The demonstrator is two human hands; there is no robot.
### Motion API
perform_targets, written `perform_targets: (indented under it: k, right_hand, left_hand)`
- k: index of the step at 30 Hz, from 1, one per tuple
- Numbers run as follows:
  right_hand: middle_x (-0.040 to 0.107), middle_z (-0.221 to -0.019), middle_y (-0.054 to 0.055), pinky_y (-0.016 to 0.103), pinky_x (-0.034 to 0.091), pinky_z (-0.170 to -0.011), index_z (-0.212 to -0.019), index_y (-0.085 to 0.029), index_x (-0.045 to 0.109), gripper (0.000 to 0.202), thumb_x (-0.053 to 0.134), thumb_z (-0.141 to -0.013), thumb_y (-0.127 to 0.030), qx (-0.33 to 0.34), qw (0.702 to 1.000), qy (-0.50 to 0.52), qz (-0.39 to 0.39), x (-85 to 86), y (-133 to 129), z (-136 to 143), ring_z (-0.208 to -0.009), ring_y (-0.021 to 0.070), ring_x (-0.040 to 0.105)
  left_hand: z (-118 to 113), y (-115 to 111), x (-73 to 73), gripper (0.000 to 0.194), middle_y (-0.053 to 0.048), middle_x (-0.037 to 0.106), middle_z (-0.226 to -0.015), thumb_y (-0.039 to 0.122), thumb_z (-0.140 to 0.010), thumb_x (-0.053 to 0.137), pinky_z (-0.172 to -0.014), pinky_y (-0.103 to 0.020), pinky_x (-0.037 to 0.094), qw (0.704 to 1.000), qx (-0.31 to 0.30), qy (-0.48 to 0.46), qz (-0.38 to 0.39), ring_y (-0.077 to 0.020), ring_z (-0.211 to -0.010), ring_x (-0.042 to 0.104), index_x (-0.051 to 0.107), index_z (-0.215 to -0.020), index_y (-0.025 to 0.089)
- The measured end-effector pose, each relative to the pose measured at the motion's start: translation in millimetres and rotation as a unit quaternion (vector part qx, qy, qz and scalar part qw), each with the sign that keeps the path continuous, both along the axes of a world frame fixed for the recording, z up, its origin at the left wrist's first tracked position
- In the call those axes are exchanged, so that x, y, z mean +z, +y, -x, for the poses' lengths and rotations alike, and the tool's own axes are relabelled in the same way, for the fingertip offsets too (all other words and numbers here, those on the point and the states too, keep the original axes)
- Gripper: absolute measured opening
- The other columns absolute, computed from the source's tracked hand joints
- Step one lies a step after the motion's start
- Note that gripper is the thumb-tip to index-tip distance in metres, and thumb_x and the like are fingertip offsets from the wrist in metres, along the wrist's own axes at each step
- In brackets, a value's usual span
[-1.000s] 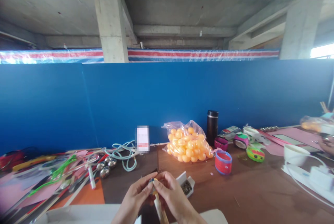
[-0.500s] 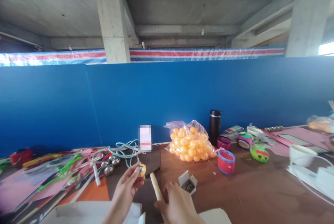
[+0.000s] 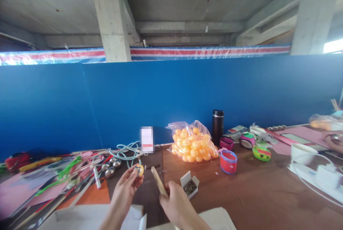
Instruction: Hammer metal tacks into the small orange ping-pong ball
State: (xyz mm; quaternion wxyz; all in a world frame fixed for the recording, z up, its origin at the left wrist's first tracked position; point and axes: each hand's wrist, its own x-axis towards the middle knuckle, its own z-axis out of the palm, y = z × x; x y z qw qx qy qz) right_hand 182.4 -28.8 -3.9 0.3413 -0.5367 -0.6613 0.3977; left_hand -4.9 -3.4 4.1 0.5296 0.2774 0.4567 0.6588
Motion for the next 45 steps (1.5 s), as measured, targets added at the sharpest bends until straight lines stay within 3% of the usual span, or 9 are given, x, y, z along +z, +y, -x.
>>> perform_targets:
  k: [6, 10, 13, 20, 36, 45]
  right_hand:
    - [0.058, -0.076, 0.002, 0.024, 0.040, -0.063, -0.085, -0.018, 0.051, 0.011, 0.048, -0.076, -0.025, 0.014, 0.994, 0.099, -0.038, 21.8, -4, -3, -0.069, 0.0142, 0.053]
    - [0.054, -0.072, 0.001, 0.023, 0.039, -0.055, -0.085, -0.019, 0.049, 0.014, 0.050, -0.071, -0.020, 0.026, 0.990, 0.135, -0.009, 25.2, -9, -3, -0.059, 0.0117, 0.050]
    - [0.051, -0.070, -0.001, 0.022, 0.036, -0.049, -0.080, -0.019, 0.045, 0.010, 0.048, -0.070, -0.019, 0.019, 0.994, 0.110, 0.003, 23.5, -12, -1, -0.051, 0.0098, 0.046]
    - [0.049, -0.083, 0.001, 0.025, 0.039, -0.070, -0.081, -0.019, 0.040, 0.025, 0.041, -0.063, -0.002, 0.020, 0.985, -0.019, -0.169, 15.4, -12, 1, -0.077, 0.0144, 0.049]
    - [0.048, -0.088, 0.001, 0.023, 0.037, -0.068, -0.085, -0.020, 0.041, 0.030, 0.040, -0.064, 0.002, 0.027, 0.978, -0.079, -0.189, 9.4, -12, 6, -0.075, 0.0132, 0.050]
    - [0.047, -0.085, 0.001, 0.023, 0.037, -0.071, -0.085, -0.020, 0.039, 0.027, 0.041, -0.067, 0.000, 0.011, 0.978, -0.049, -0.204, 13.1, -13, 3, -0.079, 0.0138, 0.049]
  left_hand:
    - [0, 3, 1.8, 0.049, -0.006, 0.063, -0.082, 0.032, -0.060, 0.075, -0.064, -0.024, 0.049, 0.999, 0.031, 0.010, -0.005, -0.0120, -0.065, 0.061, 0.057, -0.102, 0.013]
    - [3, 6, 0.8, 0.049, -0.005, 0.062, -0.080, 0.032, -0.059, 0.075, -0.064, -0.024, 0.049, 0.998, 0.056, 0.018, -0.006, -0.0115, -0.063, 0.060, 0.057, -0.100, 0.012]
    - [4, 8, -0.2, 0.047, -0.005, 0.063, -0.079, 0.030, -0.059, 0.075, -0.065, -0.024, 0.050, 0.997, 0.073, 0.023, -0.004, -0.0115, -0.064, 0.060, 0.057, -0.099, 0.013]
    - [5, 7, -2.9, 0.041, -0.005, 0.062, -0.081, 0.028, -0.063, 0.072, -0.068, -0.025, 0.051, 0.995, 0.090, 0.034, 0.001, -0.0115, -0.066, 0.061, 0.058, -0.099, 0.013]
    - [8, 9, -8.3, 0.028, -0.008, 0.063, -0.087, 0.020, -0.069, 0.069, -0.070, -0.026, 0.052, 0.996, 0.090, -0.008, -0.002, -0.0123, -0.069, 0.062, 0.060, -0.094, 0.012]
    - [6, 10, -4.5, 0.023, -0.010, 0.063, -0.090, 0.016, -0.073, 0.063, -0.067, -0.026, 0.052, 0.994, 0.103, -0.020, 0.019, -0.0123, -0.067, 0.062, 0.061, -0.095, 0.011]
